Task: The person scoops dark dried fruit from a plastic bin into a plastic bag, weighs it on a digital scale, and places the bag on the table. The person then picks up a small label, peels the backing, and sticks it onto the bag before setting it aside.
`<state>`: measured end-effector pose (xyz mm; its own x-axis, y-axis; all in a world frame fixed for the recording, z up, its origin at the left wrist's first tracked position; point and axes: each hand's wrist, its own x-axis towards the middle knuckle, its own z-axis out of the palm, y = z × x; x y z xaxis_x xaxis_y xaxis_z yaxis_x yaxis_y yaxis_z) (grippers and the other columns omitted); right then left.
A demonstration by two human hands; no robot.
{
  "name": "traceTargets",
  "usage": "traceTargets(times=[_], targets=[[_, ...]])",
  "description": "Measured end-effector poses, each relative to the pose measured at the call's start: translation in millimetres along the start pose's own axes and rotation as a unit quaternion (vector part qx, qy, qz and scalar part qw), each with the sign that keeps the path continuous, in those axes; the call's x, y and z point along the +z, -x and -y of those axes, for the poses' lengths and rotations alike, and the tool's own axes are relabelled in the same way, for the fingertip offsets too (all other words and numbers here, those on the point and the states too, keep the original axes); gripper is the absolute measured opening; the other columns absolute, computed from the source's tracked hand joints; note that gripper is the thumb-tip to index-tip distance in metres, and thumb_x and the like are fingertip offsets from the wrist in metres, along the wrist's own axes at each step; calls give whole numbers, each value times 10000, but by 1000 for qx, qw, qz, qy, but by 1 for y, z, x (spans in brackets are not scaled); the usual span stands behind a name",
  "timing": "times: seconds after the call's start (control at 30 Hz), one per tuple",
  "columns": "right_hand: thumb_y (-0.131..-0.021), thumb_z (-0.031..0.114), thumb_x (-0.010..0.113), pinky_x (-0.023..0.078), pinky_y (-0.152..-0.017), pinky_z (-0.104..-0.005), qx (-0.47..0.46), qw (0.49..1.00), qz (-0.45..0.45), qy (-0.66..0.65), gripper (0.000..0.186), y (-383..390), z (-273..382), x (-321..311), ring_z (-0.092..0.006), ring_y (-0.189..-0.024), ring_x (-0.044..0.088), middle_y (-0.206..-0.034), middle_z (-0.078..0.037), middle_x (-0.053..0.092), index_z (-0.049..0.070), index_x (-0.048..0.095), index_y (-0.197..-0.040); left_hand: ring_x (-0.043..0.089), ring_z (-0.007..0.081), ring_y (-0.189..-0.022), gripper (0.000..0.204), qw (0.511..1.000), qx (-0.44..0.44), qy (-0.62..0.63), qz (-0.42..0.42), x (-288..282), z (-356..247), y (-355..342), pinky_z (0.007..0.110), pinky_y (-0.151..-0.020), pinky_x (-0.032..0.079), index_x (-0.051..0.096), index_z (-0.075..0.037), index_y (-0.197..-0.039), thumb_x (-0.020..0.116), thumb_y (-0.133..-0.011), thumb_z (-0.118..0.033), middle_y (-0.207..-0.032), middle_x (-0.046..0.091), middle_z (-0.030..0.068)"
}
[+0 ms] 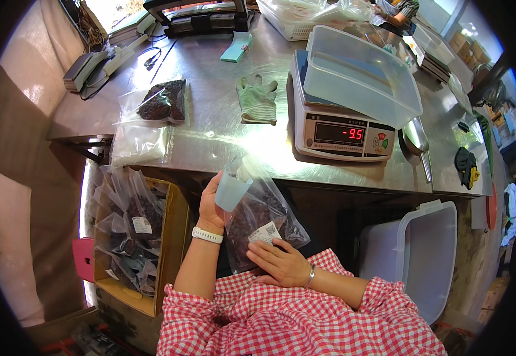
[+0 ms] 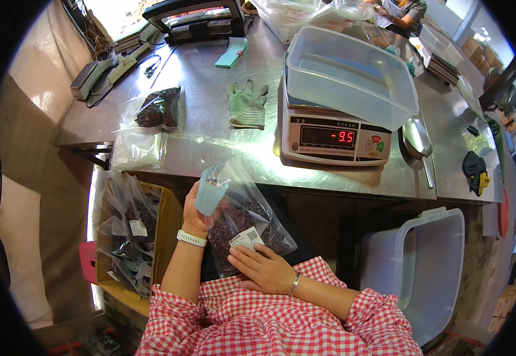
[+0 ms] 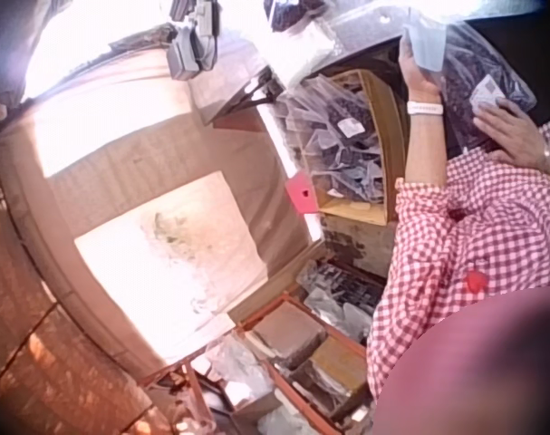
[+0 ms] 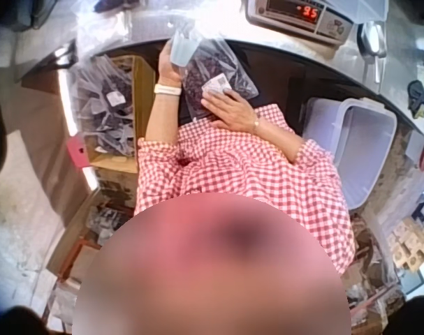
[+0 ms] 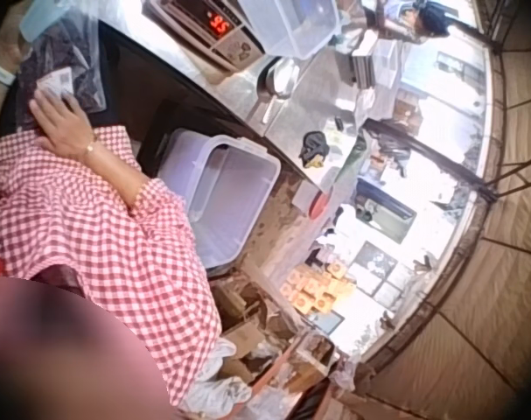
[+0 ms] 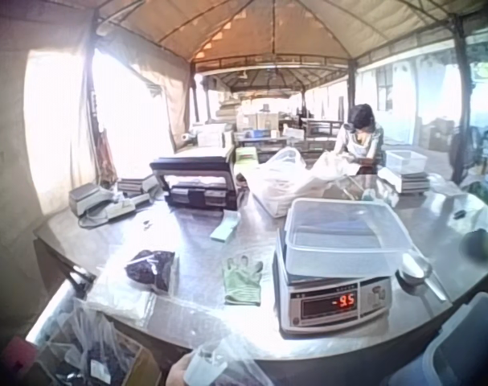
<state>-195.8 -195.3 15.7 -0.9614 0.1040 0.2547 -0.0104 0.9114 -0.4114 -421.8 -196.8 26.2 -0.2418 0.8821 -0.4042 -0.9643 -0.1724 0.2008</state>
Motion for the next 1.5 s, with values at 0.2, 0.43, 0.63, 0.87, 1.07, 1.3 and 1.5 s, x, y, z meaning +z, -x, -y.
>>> traceTargets(times=[0.2,0.43,0.63,0.87,1.07,1.3,1.5], targets=[[-808,342,579,276,-999,-373,148,983,-104,18,548,26,-30,-15,-245,-1194,445,-1289,-138,463,34,457,-1245,532,190,-650,287,999,14,-37,14,5,1,10,343,-636,474,541,-8,-1036,381,-923,-217,-772,565,88],[-786,207,666,378,-899,-306,254,821,-189,-475,732,-36,-73,-50,-157,-1077,489,-1250,-107,483,64,259,-1377,572,237,-795,338,978,-19,-89,190,5,8,38,395,-772,450,540,-15,-1037,379,-929,-292,-765,581,96],[-794,120,662,414,-651,-194,172,794,115,-572,149,-97,-31,-93,-44,-701,494,-746,19,567,12,628,-891,585,144,-698,375,948,94,-287,98,1,11,120,243,-638,467,553,36,-1002,461,-897,-313,-826,614,83],[-817,136,622,359,-599,-213,39,801,66,-594,165,-165,75,-96,-69,-662,460,-676,-3,506,1,617,-722,498,120,-564,482,891,348,-231,180,-29,-40,226,236,-485,403,538,43,-945,523,-843,-428,-680,514,79],[-874,166,566,375,-645,-203,-38,746,14,-665,187,-248,160,-40,-47,-705,459,-746,20,536,6,622,-796,386,237,-1227,426,751,636,-163,70,-37,-121,335,390,-1030,303,425,-33,-1251,478,-909,-281,-1366,367,117],[-857,167,585,415,-661,-212,142,732,22,-666,184,-290,118,80,-71,-705,511,-779,-12,613,-5,648,-874,470,224,-1102,503,703,687,-148,-110,-79,-108,358,353,-926,384,391,-20,-1251,494,-892,-357,-1213,483,127],[-857,178,585,412,-554,-207,286,720,11,-632,191,-263,51,133,-83,-605,521,-702,-9,599,3,658,-839,571,212,-821,496,807,542,-146,-182,-98,-91,322,313,-718,469,516,64,-1015,525,-857,-406,-900,582,130]])
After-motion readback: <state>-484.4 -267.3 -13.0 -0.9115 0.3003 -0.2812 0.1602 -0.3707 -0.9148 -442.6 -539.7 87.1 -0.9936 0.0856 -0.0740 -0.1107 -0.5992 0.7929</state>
